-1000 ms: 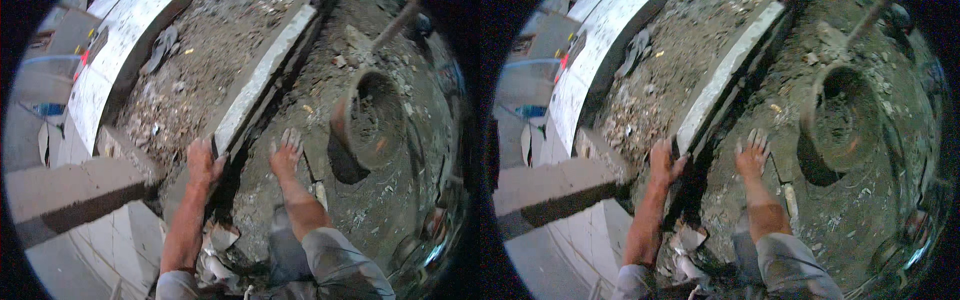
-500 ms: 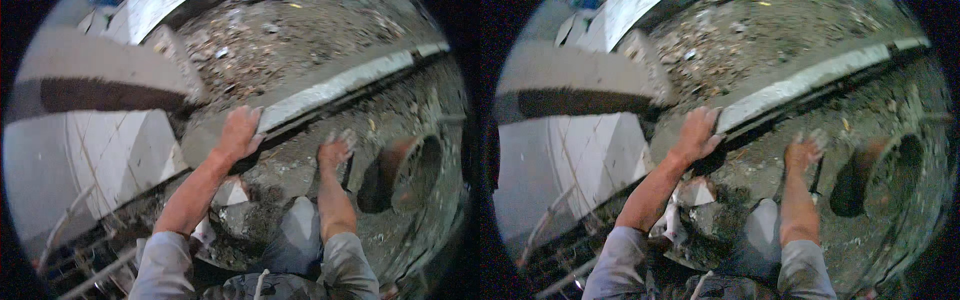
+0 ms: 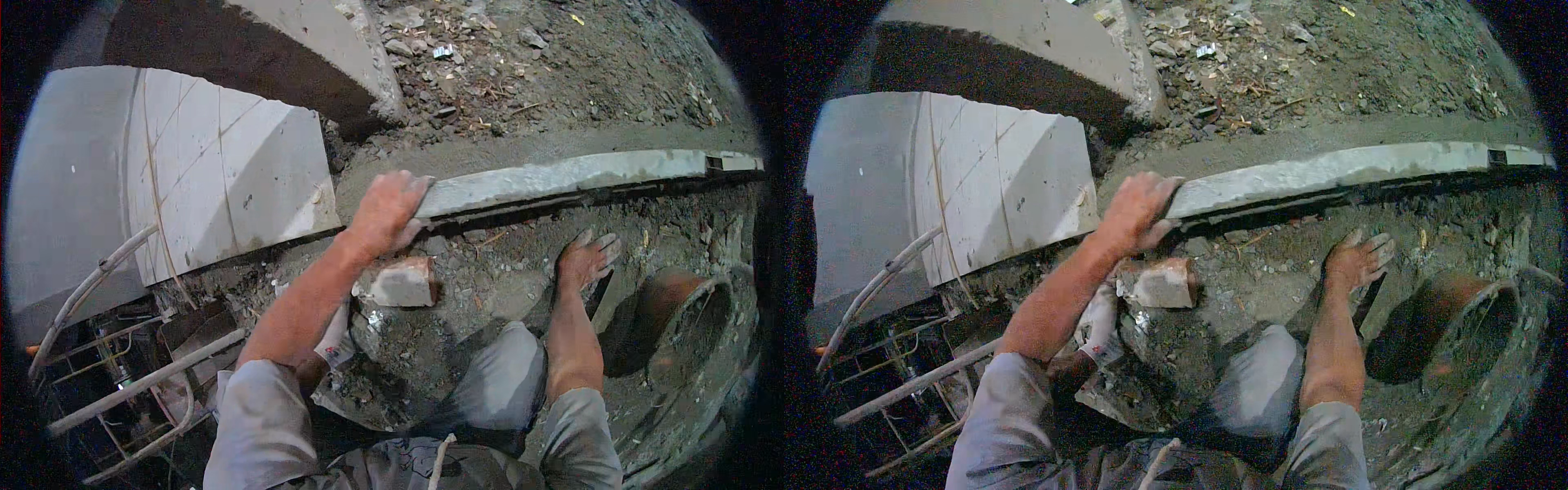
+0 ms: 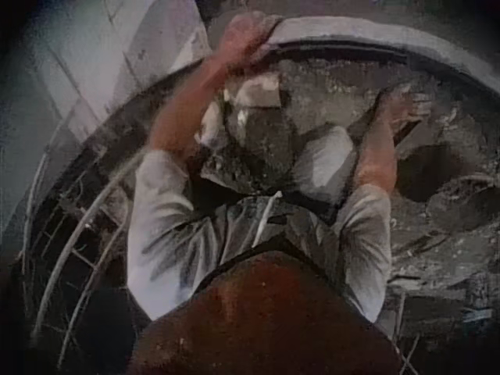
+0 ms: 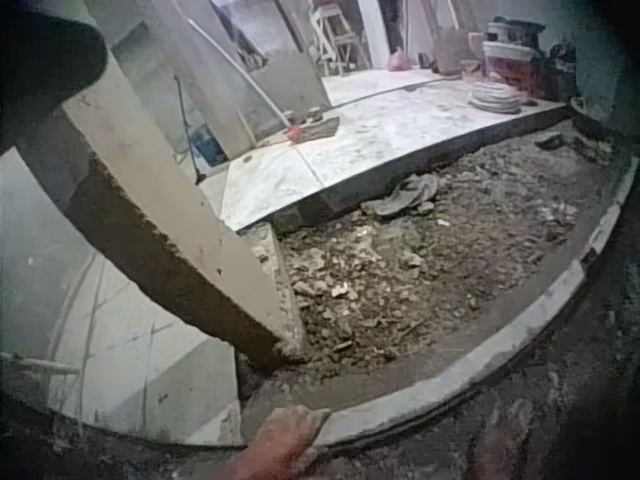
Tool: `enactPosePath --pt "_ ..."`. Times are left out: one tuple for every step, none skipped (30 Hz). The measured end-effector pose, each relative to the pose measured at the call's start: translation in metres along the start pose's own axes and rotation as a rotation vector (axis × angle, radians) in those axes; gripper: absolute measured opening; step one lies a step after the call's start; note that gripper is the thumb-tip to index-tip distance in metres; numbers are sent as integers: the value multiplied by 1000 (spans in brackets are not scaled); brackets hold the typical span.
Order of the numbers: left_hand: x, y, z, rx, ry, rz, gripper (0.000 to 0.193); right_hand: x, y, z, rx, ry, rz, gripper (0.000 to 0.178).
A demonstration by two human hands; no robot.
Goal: Applying and smoothing mortar for a concrete border or curb.
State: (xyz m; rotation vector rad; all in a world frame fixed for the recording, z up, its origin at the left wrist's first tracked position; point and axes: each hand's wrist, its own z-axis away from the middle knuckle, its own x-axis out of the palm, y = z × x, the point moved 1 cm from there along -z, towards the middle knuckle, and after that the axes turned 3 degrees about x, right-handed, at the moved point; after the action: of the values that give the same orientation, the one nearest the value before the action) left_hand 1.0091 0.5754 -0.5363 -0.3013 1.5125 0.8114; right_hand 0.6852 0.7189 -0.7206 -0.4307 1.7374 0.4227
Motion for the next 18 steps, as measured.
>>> enactPosePath --pt "-2 -4 8 2 -2 8 60 1 2 -2 -1 3 -8 60" --pt "-4 -9 16 -10 -3 -4 61 3 1 -2 -1 5 -19 60" --pt "-6 -13 23 -22 -3 -16 62 5 1 -3 -1 5 -15 60" --pt "-11 -14 29 -57 -49 3 62 5 1 -3 16 -24 -26 60" --pt "-12 -17 35 -60 -52 7 62 5 1 -2 33 -52 -38 61" --pt "-13 -21 43 -86 -82 -15 62 4 2 0 29 -54 -35 61" --pt "-15 -25 50 -112 -109 -42 62 2 1 0 22 -66 -23 61" --pt "-13 -30 61 -76 -42 -89 63 1 0 1 14 -78 -12 61" --pt "-13 -35 69 -79 -42 -90 63 1 -1 2 11 -78 -14 61" --pt "-15 -37 73 -138 -114 -67 65 3 0 2 0 -44 14 60" --pt "-17 -39 78 -196 -187 -43 67 4 1 2 -10 -10 42 60" --pt "-17 -42 84 -198 -187 -42 67 5 1 2 -12 -10 42 60" --pt "-18 -44 91 -199 -187 -68 67 4 0 3 -3 -10 27 60" --pt "-18 -47 97 -200 -187 -93 67 3 0 3 6 -11 12 59" --pt "-18 -49 103 -202 -188 -94 67 2 0 4 4 -12 11 59" --pt "-19 -52 106 -213 -184 -83 67 1 -1 3 3 -13 6 59" --pt "-20 -54 108 -224 -181 -72 67 1 -1 3 2 -15 2 59" --pt "-18 -57 111 -227 -179 -75 67 2 -2 2 -1 -15 -2 59"
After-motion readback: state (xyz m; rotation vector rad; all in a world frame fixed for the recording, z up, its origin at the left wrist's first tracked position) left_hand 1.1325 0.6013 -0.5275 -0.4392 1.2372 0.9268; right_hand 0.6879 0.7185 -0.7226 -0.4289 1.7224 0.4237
